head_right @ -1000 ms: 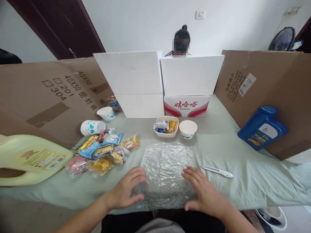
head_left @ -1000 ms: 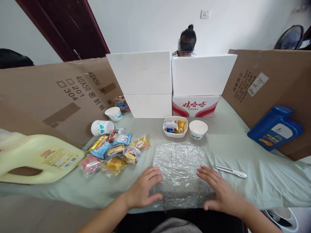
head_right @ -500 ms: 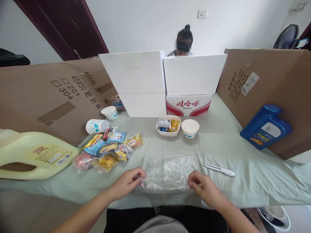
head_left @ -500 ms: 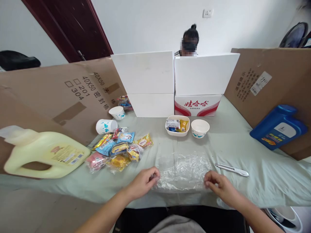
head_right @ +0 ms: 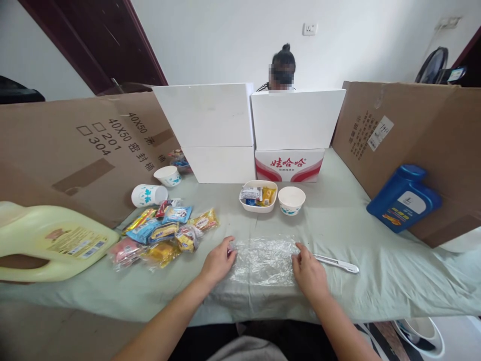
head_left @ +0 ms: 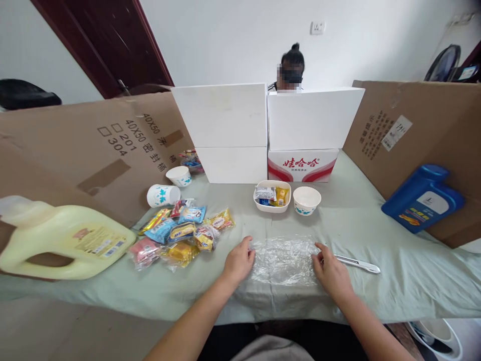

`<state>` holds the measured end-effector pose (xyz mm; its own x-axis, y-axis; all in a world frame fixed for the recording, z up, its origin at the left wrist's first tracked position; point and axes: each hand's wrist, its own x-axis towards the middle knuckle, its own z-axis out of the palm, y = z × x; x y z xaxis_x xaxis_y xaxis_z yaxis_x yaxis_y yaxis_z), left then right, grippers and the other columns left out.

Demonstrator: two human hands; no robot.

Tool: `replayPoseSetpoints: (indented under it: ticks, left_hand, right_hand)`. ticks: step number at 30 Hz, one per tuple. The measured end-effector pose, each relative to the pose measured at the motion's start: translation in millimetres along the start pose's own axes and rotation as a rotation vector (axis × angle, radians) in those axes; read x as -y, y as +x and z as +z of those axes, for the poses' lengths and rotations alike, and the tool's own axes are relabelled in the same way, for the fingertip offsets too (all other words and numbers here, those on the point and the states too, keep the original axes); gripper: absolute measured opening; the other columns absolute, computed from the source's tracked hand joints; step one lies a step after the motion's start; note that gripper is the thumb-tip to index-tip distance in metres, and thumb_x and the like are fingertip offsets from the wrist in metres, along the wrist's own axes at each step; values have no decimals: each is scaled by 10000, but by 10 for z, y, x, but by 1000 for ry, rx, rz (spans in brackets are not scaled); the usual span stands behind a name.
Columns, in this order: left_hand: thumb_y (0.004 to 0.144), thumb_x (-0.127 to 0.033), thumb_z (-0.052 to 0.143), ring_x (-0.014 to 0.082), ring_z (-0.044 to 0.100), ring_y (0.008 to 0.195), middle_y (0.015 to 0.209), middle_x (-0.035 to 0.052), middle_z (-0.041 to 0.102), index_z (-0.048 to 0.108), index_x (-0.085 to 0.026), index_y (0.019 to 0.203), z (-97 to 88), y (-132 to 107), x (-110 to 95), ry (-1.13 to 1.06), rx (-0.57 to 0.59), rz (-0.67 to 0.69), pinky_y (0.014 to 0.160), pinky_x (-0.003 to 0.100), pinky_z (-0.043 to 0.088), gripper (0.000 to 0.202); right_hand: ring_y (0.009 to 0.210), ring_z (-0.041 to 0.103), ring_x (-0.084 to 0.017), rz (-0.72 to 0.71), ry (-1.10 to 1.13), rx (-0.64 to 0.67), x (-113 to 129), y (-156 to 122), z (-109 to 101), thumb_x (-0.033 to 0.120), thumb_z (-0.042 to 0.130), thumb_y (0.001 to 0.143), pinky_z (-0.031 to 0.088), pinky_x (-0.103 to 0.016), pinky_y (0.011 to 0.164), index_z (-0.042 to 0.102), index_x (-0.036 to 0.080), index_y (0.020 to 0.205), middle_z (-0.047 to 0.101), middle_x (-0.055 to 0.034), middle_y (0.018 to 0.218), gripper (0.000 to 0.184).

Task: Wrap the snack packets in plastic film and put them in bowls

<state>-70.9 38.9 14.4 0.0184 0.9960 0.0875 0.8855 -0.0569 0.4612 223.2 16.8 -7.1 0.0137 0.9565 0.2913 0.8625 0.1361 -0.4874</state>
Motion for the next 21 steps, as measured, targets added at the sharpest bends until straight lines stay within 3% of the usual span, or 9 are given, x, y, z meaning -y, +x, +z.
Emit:
replayPoseSetpoints:
  ticks: [6, 8, 11, 13, 17, 21]
  left_hand:
    - [850, -165, 506, 208, 663, 856, 904, 51, 683, 534, -183, 1189, 141, -44, 123, 2, -117, 116, 806, 321, 501, 340]
    - [854, -178, 496, 200, 661, 850, 915, 46, 679, 537, -189, 1177, 174, -54, 166, -20, -157, 139, 816, 322, 507, 326]
    - [860, -194, 477, 187, 659, 826, 917, 39, 668, 526, -198, 1180, 201, -68, 209, -50, -217, 147, 812, 318, 516, 324]
    - [855, -190, 469, 189, 659, 817, 905, 40, 660, 521, -192, 1179, 209, -72, 218, -51, -249, 147, 810, 324, 520, 329]
    - [836, -165, 467, 197, 655, 821, 885, 44, 656, 526, -183, 1164, 213, -69, 203, -30, -266, 147, 814, 331, 520, 334]
    - [833, -156, 471, 197, 648, 839, 907, 49, 657, 521, -186, 1170, 222, -62, 195, -9, -272, 152, 828, 333, 512, 342]
  right_hand:
    - [1062, 549, -305, -199, -60, -15, 110, 150, 8, 513, 577, 831, 440, -453, 921, 520, 183, 1247, 598, -125, 1134, 534]
    - [1066, 532, -308, -208, -74, 31, 141, 212, 12, 476, 598, 821, 429, -455, 937, 582, 180, 1158, 594, -124, 1131, 449]
    - [1009, 545, -268, -199, -42, 73, 151, 294, 14, 356, 488, 890, 428, -415, 926, 641, 199, 941, 612, -106, 1051, 225]
    - [967, 559, -245, -176, -23, 77, 136, 342, 13, 301, 412, 917, 433, -387, 905, 630, 209, 867, 626, -93, 980, 242]
    - [902, 601, -233, -72, -2, 84, 101, 442, 41, 300, 357, 932, 447, -357, 835, 609, 197, 926, 658, -82, 917, 272]
    - [885, 640, -229, 36, 15, 113, 108, 570, 102, 280, 305, 938, 446, -343, 782, 594, 184, 1050, 687, -94, 980, 324]
